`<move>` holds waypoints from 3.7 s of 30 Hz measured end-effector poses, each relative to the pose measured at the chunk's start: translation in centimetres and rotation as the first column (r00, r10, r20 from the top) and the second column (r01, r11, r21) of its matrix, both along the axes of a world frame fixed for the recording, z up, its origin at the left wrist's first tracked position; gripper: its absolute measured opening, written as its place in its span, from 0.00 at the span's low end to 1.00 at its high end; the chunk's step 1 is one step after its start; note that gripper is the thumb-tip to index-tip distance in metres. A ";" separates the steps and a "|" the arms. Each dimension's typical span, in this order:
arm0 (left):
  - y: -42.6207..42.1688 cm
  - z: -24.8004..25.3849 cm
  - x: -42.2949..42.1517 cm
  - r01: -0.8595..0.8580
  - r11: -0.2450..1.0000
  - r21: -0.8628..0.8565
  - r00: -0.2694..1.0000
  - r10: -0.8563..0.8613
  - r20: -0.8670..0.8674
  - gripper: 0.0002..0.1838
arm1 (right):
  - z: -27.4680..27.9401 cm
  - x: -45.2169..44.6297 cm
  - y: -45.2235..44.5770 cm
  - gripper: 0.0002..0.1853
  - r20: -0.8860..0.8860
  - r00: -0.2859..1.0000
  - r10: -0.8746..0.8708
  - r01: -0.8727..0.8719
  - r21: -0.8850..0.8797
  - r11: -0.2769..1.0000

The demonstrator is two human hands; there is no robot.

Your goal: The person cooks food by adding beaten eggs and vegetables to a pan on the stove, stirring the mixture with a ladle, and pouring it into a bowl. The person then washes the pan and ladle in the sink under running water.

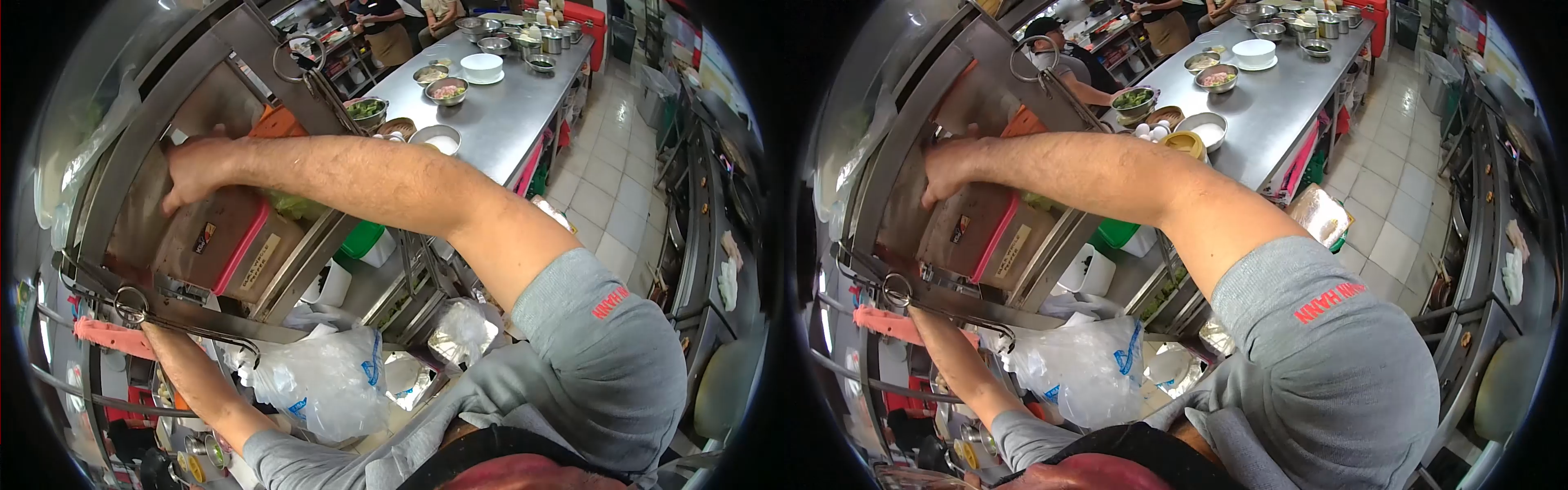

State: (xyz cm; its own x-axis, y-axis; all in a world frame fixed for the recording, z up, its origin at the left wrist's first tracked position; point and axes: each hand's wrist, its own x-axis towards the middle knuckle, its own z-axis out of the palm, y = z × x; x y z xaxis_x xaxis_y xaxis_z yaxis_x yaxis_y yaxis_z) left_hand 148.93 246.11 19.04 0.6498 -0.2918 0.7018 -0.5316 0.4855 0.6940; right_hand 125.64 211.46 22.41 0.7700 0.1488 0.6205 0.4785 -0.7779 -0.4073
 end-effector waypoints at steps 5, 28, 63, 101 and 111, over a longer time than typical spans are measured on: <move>0.3 -0.2 0.4 -0.011 1.000 -0.010 1.000 0.012 0.004 0.26 | -1.3 0.7 1.2 0.46 0.064 0.996 -0.058 0.058 0.005 0.998; 6.3 0.9 -10.9 -0.529 0.834 -0.153 0.830 0.547 0.113 0.25 | -3.0 0.4 1.0 0.25 0.103 0.994 0.026 -0.030 0.044 0.999; -72.0 -23.4 -54.4 0.248 0.967 0.057 0.969 -0.247 -0.029 0.42 | -21.3 -49.8 -52.1 0.08 0.031 0.917 -0.398 0.270 0.687 0.675; -143.2 -30.3 -68.1 0.780 0.536 0.322 0.475 -0.843 0.253 0.40 | -35.0 -64.7 -117.8 0.24 -0.314 0.490 -0.813 0.814 -0.169 0.556; -157.5 -32.4 -72.9 0.862 0.400 0.312 0.368 -0.916 0.160 0.41 | -40.0 -71.4 -130.8 0.23 -0.324 0.398 -0.858 0.875 -0.146 0.461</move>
State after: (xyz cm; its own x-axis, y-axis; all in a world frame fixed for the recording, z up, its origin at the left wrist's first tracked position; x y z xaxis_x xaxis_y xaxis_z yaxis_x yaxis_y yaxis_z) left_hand 76.06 88.63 -13.34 -0.2578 -0.6960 0.6702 -0.0194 0.6972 0.7166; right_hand 54.27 80.70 -17.63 0.6073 -0.7321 0.3085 -0.6021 -0.6775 -0.4224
